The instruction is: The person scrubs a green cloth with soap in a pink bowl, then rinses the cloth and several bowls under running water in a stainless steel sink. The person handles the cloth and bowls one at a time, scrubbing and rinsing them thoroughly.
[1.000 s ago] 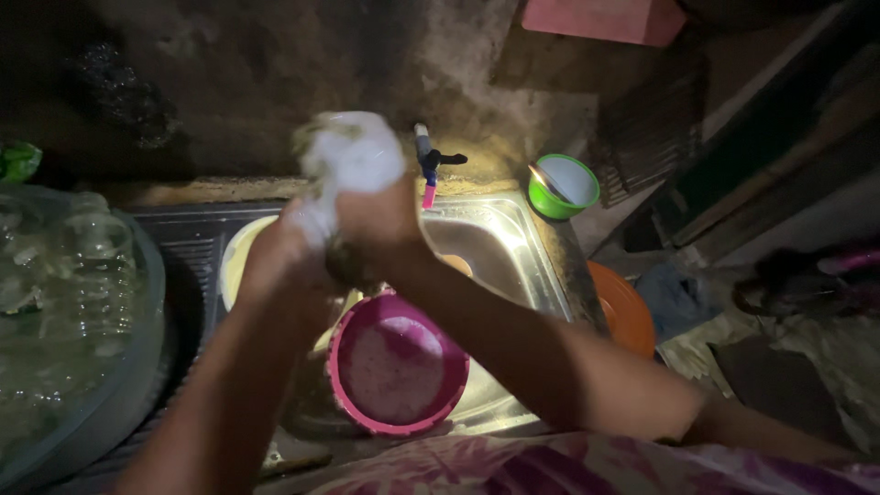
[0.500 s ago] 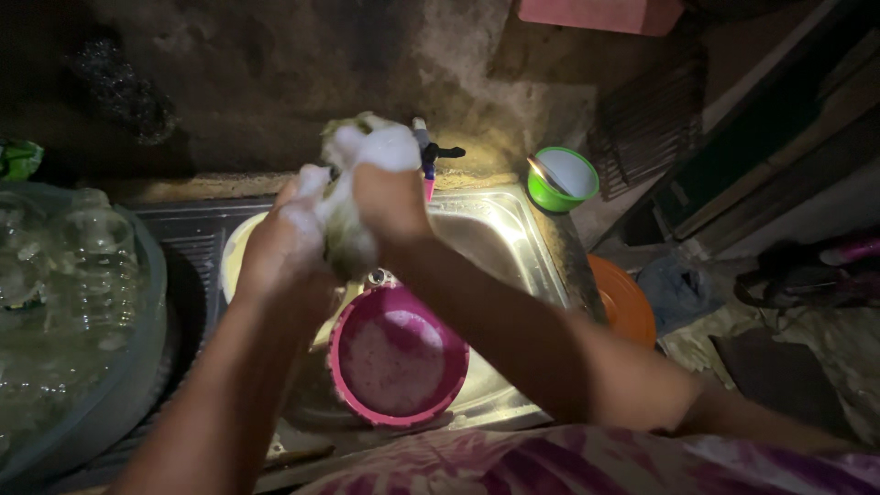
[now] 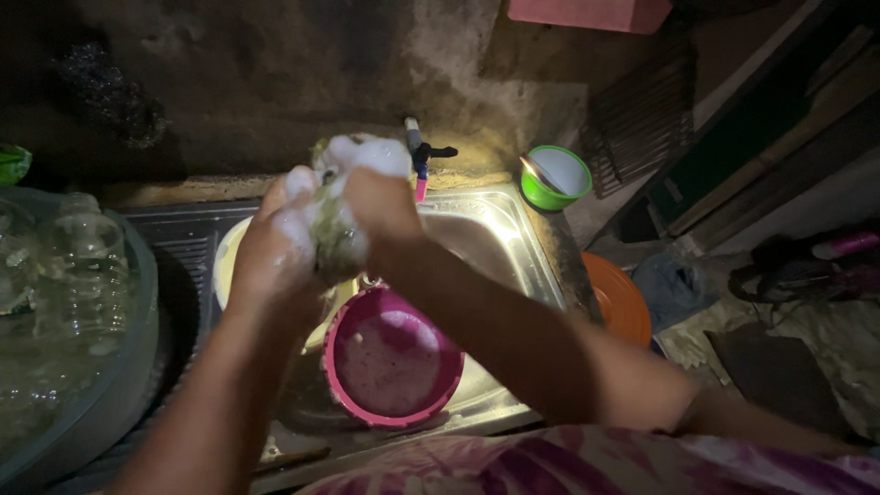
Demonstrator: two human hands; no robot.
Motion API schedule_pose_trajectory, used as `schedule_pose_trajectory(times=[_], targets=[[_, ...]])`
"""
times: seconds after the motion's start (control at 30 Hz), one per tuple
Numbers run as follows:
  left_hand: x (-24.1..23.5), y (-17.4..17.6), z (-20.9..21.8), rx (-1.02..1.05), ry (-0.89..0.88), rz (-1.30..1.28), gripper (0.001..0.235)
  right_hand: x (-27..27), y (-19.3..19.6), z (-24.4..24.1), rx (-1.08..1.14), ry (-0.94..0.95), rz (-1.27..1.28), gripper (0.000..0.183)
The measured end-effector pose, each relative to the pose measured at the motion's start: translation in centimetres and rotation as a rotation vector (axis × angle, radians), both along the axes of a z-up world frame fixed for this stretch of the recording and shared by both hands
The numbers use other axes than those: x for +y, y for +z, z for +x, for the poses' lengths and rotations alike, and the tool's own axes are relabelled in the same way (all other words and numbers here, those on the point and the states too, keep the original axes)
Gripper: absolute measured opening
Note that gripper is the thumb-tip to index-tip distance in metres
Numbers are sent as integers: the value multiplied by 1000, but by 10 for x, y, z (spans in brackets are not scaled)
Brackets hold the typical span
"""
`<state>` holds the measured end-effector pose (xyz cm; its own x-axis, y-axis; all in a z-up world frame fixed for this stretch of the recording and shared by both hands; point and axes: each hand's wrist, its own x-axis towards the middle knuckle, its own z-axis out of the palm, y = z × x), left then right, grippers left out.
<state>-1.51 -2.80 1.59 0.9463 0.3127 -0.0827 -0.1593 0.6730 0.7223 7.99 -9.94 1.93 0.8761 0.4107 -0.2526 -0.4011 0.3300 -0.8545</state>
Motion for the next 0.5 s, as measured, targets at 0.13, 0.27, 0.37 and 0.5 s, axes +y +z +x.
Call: schedule_pose_trajectory(times=[0.13, 0.27, 0.37, 0.5], targets=[[5, -4, 1, 179, 34, 40, 27, 5, -29, -30, -856, -247, -134, 27], [7, 2, -4, 226, -73, 214, 25, -3, -38, -11, -984, -51, -26, 22], [2, 5, -9, 148, -90, 236, 24, -10, -36, 22, -316, 316, 243, 11], [-6, -5, -9, -15, 17, 123, 20, -16, -51, 9, -500, 204, 5, 17]])
